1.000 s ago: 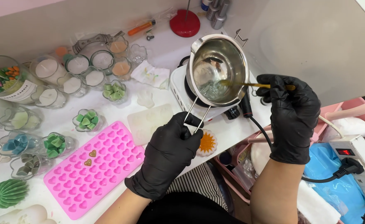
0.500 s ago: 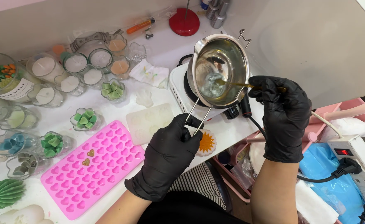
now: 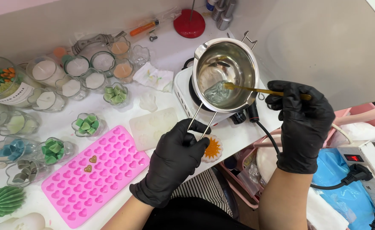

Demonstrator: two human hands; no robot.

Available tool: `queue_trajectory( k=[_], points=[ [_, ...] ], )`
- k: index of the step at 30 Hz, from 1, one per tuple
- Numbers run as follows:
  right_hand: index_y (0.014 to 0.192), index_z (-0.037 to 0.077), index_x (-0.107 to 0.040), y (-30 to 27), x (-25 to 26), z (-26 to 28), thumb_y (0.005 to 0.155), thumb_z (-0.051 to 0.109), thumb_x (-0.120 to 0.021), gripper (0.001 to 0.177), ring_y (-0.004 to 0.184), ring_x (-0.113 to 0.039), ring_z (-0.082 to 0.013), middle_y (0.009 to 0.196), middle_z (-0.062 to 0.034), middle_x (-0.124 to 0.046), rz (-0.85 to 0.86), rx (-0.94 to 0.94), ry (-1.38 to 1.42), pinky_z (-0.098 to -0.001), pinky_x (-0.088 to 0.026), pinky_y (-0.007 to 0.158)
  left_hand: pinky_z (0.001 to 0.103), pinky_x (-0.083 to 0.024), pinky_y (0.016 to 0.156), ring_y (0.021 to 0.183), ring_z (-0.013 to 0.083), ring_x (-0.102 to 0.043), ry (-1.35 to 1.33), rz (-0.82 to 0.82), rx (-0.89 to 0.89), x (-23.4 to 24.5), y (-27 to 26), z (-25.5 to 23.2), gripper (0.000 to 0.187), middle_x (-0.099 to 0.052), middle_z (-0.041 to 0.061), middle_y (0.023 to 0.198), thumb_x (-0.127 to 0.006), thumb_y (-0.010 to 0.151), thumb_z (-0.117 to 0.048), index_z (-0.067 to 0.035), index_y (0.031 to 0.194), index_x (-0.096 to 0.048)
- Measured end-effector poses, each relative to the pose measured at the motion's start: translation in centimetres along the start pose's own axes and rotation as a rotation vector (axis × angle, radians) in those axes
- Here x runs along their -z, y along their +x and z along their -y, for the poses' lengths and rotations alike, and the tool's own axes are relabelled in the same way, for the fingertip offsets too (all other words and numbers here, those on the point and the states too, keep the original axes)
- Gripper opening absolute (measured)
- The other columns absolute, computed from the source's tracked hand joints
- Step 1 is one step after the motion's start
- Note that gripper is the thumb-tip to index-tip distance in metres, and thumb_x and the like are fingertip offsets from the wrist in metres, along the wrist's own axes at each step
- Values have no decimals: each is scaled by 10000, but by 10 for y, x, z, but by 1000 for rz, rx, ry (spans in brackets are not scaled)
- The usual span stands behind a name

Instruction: The recorder is melting wax in a small pot, pouring it into silicone molds, and cleaning tools during candle production.

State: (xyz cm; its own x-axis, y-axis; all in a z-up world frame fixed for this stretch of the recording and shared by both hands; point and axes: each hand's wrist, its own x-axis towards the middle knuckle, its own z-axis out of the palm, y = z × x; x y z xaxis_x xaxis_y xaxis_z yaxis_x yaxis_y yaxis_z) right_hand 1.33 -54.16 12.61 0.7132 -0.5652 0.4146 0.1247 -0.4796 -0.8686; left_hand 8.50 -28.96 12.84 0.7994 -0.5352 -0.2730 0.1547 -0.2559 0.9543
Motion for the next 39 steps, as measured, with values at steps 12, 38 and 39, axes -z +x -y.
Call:
queue_trajectory(
  k=[12, 38, 39],
  points=[
    [1206, -29, -621, 9, -8, -3, 1153, -9, -637, 58, 985, -743, -161, 1170, -149, -747, 15, 124, 76, -269, -611, 866, 248, -424, 392, 408, 81, -515, -385, 171, 250, 8, 9, -10, 343, -605, 25, 580, -693, 881, -145, -92, 1219, -682],
    [1389, 25, -683, -15, 3, -10, 1224, 350, -455, 429, 634, -528, -67, 815, -39, -639, 57, -119, -193, -202, -403, 578, 444, -498, 1049, 1292, 396, -584, 1186, -333, -586, 49, -3, 126, 542, -592, 235, 1397, -591, 749, -25, 37, 1288, -583],
    [1389, 25, -683, -19, 4, -3, 1224, 350, -455, 429, 634, -528, -67, 815, -39, -639, 73, -118, -187, -202, -403, 578, 444, -498, 1049, 1292, 396, -584, 1189, -343, -570, 49, -3, 128, 542, -592, 235, 1397, -591, 749, -25, 37, 1288, -583]
  ],
)
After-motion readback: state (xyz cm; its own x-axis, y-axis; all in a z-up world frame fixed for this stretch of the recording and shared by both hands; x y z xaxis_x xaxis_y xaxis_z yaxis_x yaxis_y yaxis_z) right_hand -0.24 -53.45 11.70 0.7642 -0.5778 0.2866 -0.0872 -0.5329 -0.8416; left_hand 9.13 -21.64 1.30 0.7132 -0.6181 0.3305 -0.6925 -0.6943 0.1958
